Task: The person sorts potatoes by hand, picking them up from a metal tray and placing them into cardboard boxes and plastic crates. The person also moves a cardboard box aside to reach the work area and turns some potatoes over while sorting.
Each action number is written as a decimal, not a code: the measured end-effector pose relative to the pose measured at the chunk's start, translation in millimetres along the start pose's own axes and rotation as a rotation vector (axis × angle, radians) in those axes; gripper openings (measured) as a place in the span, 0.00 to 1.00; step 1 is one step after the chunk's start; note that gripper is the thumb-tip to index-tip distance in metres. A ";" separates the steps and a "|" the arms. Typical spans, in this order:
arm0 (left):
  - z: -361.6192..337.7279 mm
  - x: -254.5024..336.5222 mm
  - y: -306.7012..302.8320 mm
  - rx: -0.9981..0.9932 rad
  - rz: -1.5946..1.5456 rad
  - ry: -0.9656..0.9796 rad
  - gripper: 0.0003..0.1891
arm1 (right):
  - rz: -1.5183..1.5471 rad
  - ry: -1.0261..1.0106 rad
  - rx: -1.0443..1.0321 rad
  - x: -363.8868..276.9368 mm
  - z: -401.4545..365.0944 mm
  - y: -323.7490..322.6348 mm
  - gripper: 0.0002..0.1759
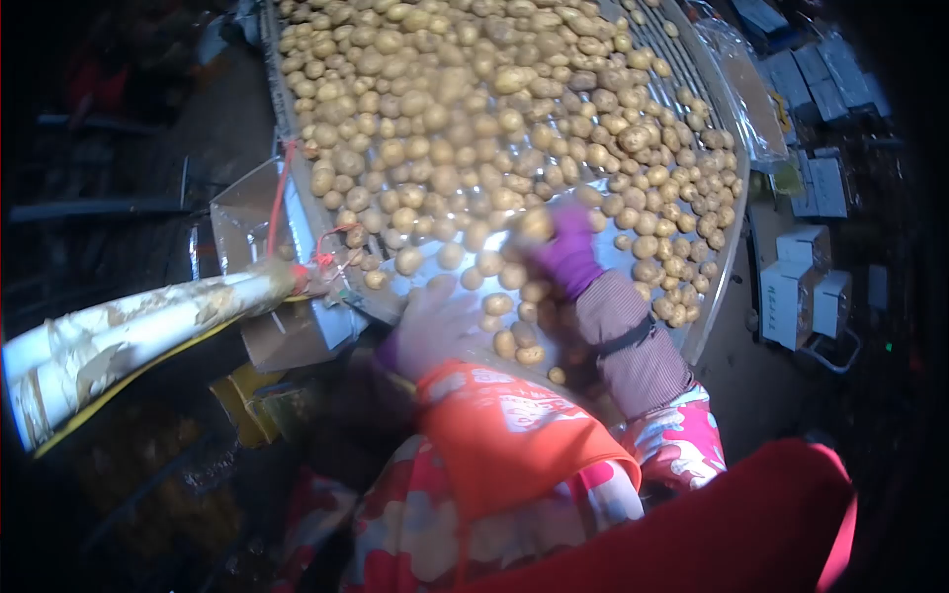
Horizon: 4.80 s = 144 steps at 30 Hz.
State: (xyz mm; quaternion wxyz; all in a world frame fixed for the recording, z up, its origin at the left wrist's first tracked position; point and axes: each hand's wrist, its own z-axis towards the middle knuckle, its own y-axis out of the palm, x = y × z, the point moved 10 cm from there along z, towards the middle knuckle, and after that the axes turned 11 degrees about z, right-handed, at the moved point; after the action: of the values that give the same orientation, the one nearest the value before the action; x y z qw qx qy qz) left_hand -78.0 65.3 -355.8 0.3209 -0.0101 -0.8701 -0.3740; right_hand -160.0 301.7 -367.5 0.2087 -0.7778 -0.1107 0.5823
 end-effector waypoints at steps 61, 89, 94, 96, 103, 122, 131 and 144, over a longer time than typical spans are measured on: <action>10.8 -37.0 -135.2 0.354 0.256 -0.118 0.30 | -0.553 0.474 0.397 195.7 -5.6 -279.2 0.28; -110.9 -52.7 -156.2 -0.074 -0.416 0.136 0.16 | 1.180 0.459 -1.115 -185.9 -174.9 334.0 0.24; -166.8 -60.2 -200.2 0.167 -0.575 0.297 0.14 | 0.213 -0.530 -0.749 -158.3 -146.6 326.1 0.20; -210.2 -55.0 -238.4 0.229 -0.815 0.255 0.16 | 0.114 -0.529 -0.722 -144.7 -167.3 284.6 0.19; -329.8 149.0 -423.5 0.592 -0.665 0.820 0.15 | -0.223 -0.491 -0.221 -98.7 -185.7 190.6 0.24; -12.3 -36.9 -89.5 -0.096 0.393 -0.346 0.24 | -0.487 0.078 0.423 66.7 -263.5 35.2 0.27; 25.7 -38.3 -97.9 0.228 0.668 -0.322 0.28 | -0.532 0.091 0.581 71.6 -237.2 -20.8 0.31; 22.8 -42.0 -108.8 0.385 0.633 -0.385 0.33 | -0.466 -0.254 0.111 19.2 -117.7 -16.4 0.30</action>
State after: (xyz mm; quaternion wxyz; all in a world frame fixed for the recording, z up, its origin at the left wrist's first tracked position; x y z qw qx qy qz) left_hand -85.3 11.3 -461.3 0.2476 -0.2865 -0.9222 -0.0787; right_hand -41.0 301.1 -348.9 0.3638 -0.6394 -0.2800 0.6167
